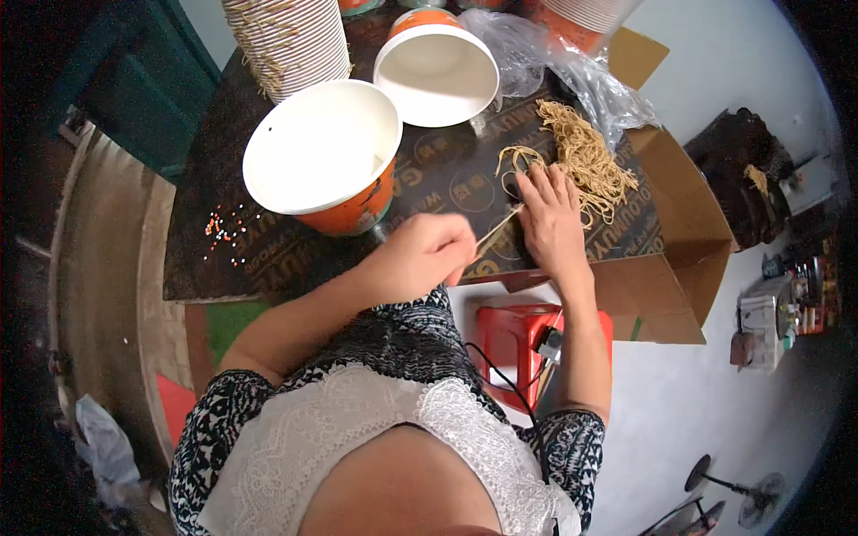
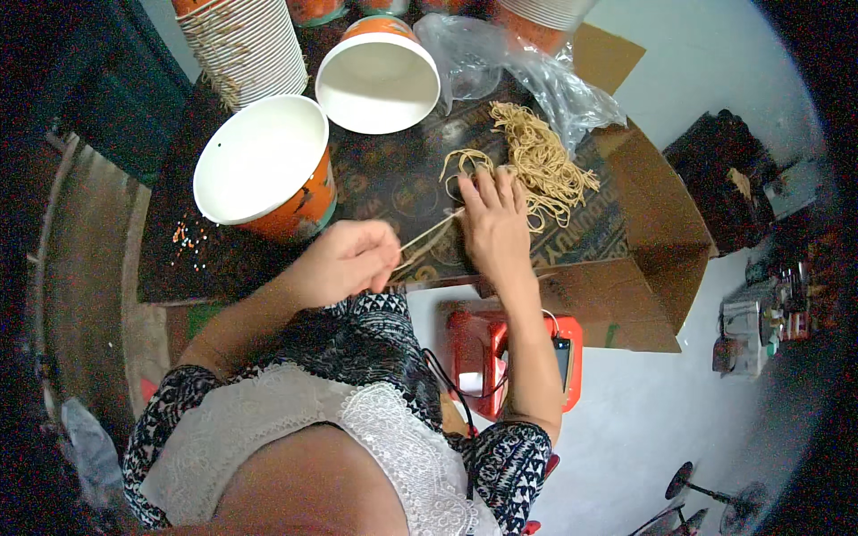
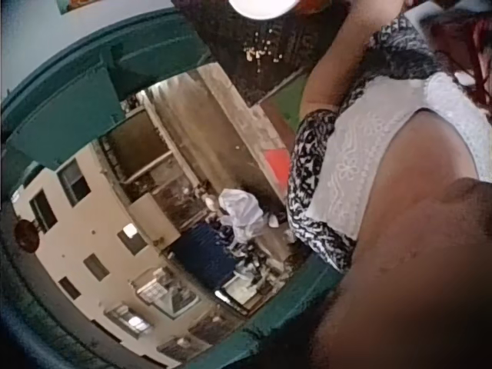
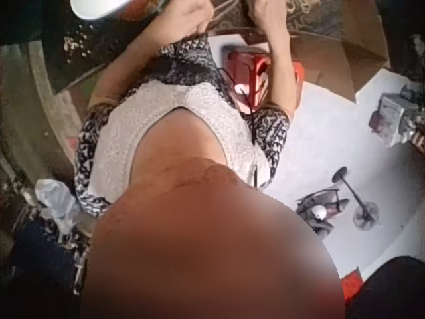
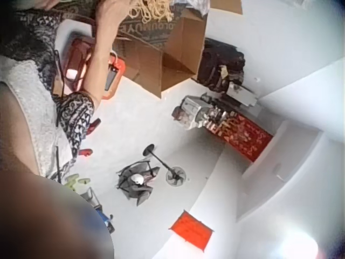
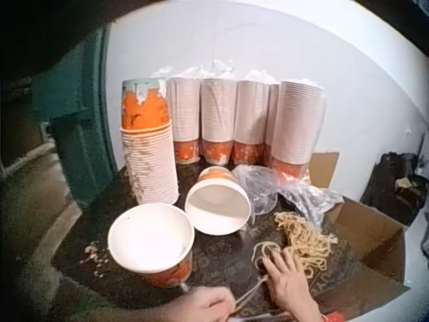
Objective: Attaching elastic strings to paper bowls by threading them through holes and tying them.
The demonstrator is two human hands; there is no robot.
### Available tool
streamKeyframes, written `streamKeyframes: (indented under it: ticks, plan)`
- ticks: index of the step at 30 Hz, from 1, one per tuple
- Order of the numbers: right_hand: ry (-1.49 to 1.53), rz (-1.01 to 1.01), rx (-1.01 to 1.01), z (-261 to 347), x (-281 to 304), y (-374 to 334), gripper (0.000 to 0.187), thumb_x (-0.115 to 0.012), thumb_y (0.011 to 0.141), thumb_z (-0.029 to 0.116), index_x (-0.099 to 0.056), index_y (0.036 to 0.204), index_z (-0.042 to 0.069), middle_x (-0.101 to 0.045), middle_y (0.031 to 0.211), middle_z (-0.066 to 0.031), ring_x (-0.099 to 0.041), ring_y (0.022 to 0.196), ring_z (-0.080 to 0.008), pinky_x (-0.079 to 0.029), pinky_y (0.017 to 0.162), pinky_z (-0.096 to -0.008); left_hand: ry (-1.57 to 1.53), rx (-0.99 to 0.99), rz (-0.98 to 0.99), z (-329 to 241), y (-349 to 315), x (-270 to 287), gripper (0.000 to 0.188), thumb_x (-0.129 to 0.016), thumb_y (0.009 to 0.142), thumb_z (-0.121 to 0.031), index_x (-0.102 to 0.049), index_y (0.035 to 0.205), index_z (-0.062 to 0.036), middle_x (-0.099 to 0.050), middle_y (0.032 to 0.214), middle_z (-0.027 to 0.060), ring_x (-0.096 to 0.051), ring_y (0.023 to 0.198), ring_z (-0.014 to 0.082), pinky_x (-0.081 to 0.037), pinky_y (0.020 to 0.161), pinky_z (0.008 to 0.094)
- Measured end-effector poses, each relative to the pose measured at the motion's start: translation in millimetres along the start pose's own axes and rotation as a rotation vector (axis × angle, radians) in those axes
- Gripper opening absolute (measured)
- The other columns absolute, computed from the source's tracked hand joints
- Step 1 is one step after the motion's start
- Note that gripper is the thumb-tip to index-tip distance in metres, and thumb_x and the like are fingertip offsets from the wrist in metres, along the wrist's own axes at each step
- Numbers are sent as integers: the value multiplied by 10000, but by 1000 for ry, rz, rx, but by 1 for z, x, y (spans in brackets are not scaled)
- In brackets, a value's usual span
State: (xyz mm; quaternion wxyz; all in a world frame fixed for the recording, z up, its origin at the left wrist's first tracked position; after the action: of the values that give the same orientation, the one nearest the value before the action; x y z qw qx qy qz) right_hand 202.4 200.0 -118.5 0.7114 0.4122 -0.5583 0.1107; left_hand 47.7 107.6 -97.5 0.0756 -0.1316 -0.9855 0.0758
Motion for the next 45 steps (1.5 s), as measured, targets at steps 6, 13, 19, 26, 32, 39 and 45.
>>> streamKeyframes:
  ticks: [6, 13, 19, 26, 32, 39, 45]
  plan:
    - [124, 14, -38, -55, -14, 2, 381, -591, 887, 85, -553, 1258, 4, -540, 1310, -226, -464, 1261, -414, -378, 1064, -456, 280, -429, 771, -62, -98, 44, 168, -535, 880, -121, -574, 763, -6, -595, 716, 101, -601, 630, 277, -493, 582, 355]
    - [-51, 74, -97, -34, 16, 11, 506, -620, 833, 44, -510, 1325, 13, -473, 1417, -188, -414, 1317, -404, -351, 1098, -450, 408, -491, 199, -79, -129, 84, 90, -597, 789, -27, -576, 709, 11, -619, 685, 103, -613, 594, 259, -466, 518, 333]
    - [987, 15, -4, 107, 64, 23, 418, -559, 915, 77, -510, 1322, -5, -576, 1304, -188, -554, 1216, -304, -407, 1050, -382, 496, -239, 150, -53, -101, 62, 104, -571, 918, -104, -580, 873, -10, -601, 787, 79, -583, 696, 156, -439, 602, 292]
    - [1427, 270, -290, 128, 50, 6, 151, -550, 969, 86, -627, 870, 1, -574, 773, 20, -490, 704, -46, -400, 625, -204, 441, -165, 39, -45, -88, 72, 68, -624, 865, -78, -622, 862, -9, -616, 728, -2, -551, 662, 69, -431, 596, 232]
    - [1458, 318, -386, 115, 40, -1, 163, -550, 967, 100, -630, 872, -7, -584, 776, 37, -491, 696, -42, -404, 627, -205, 129, -132, -34, -32, -93, 90, 109, -601, 876, -77, -612, 791, -10, -591, 650, -19, -514, 580, 36, -389, 518, 203]
    - [1686, 256, -247, 154, 44, 18, 274, -522, 1004, 164, -559, 1203, -20, -624, 1082, -52, -570, 966, -106, -446, 886, -250, 419, -205, -47, -58, -87, 73, 145, -596, 863, -90, -613, 757, 8, -605, 585, 77, -580, 524, 150, -449, 514, 292]
    - [1686, 237, -362, 150, 34, 16, 88, -570, 974, 91, -600, 962, 10, -493, 709, 82, -400, 618, 3, -319, 557, -170, 748, -431, -147, -80, -85, 74, 85, -635, 870, -88, -623, 823, -18, -625, 637, 56, -589, 557, 118, -458, 527, 276]
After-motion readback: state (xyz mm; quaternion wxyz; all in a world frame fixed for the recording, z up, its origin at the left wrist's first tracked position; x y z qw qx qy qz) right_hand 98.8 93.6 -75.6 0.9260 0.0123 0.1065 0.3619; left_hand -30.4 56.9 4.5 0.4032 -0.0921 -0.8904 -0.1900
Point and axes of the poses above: each hand's wrist, its own y-axis towards the middle knuckle, its own x-axis out of the back of the hand, z = x × y, the point moved 7 cm from there along y, towards the middle knuckle
